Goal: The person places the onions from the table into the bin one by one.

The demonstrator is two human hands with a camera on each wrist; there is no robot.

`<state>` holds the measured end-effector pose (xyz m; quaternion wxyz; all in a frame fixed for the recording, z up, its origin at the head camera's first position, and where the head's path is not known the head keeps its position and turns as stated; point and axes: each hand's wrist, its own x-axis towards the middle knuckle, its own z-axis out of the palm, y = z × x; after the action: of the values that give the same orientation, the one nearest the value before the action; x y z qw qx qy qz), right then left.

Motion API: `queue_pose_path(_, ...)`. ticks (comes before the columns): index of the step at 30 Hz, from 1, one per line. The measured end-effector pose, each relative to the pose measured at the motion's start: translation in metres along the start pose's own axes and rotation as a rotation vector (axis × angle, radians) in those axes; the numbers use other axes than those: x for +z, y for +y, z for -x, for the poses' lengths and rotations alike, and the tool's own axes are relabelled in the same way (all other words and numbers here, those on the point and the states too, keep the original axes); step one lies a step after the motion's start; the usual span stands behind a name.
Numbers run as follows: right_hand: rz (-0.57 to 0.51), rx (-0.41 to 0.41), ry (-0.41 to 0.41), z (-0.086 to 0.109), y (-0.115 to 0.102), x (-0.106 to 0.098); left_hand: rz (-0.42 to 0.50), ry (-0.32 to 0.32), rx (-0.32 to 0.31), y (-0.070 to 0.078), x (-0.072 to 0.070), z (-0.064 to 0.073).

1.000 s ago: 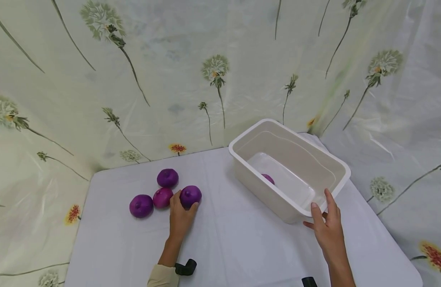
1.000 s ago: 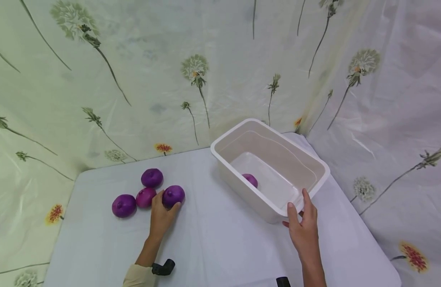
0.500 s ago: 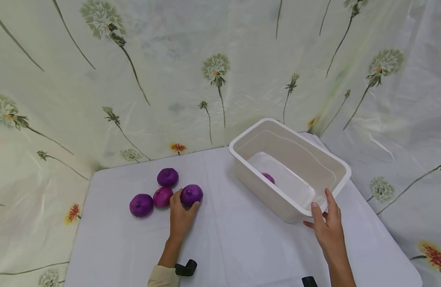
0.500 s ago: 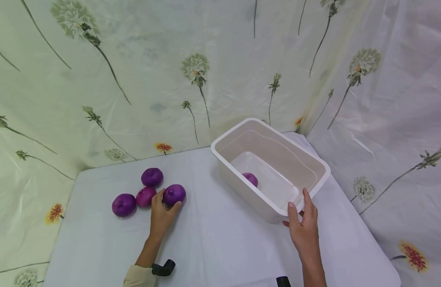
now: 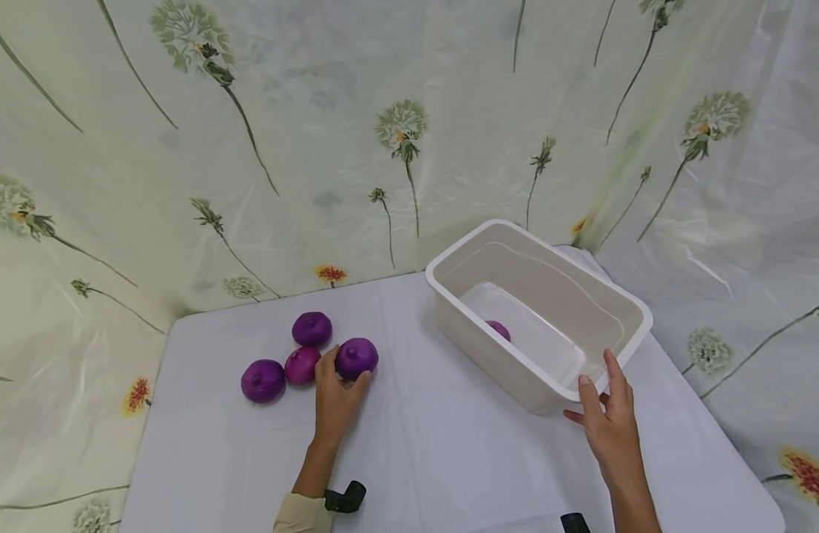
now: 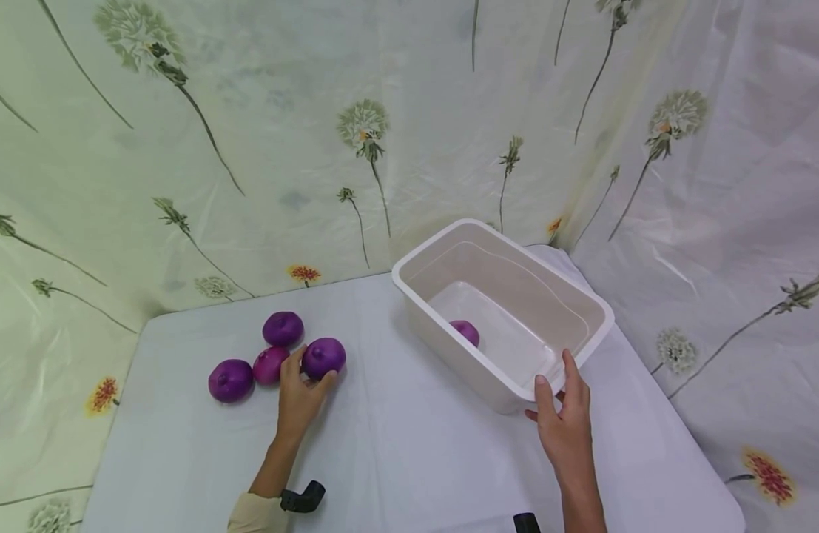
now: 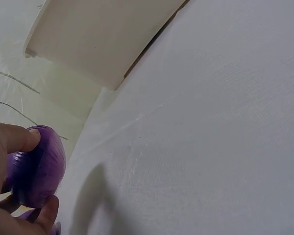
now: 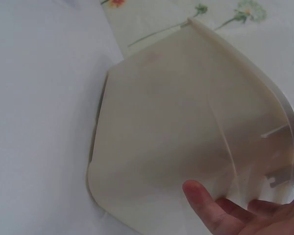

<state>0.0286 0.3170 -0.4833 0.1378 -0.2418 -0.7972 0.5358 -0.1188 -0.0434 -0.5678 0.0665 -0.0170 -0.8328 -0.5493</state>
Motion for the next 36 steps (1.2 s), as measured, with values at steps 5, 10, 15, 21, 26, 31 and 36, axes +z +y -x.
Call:
queue_pose_path(5,-0.006,-0.014,0.004,0.001,-0.001,0.000,-0.017,0.011,0.038,0.004,-0.001,-0.001)
queue_pose_path(10,-0.014,-0.028,0.010,0.002,-0.002,0.000,-0.029,0.019,0.081,0.008,-0.002,-0.002)
queue_pose_path(15,-0.008,-0.018,0.007,0.002,-0.003,0.000,-0.031,0.021,0.099,0.013,-0.004,-0.004)
queue_pose_path(21,0.004,0.002,0.005,0.001,-0.002,0.000,-0.026,0.025,0.119,0.019,-0.005,-0.005)
queue_pose_path(26,0.010,-0.007,0.004,0.001,0.000,0.000,-0.020,0.020,0.141,0.025,-0.008,-0.009)
queue_pose_path(31,0.014,-0.020,0.006,0.001,0.000,0.001,-0.022,0.002,0.143,0.033,-0.010,-0.013)
queue_pose_path(36,0.019,-0.027,0.007,0.001,-0.002,0.001,-0.023,-0.020,0.156,0.043,-0.010,-0.017)
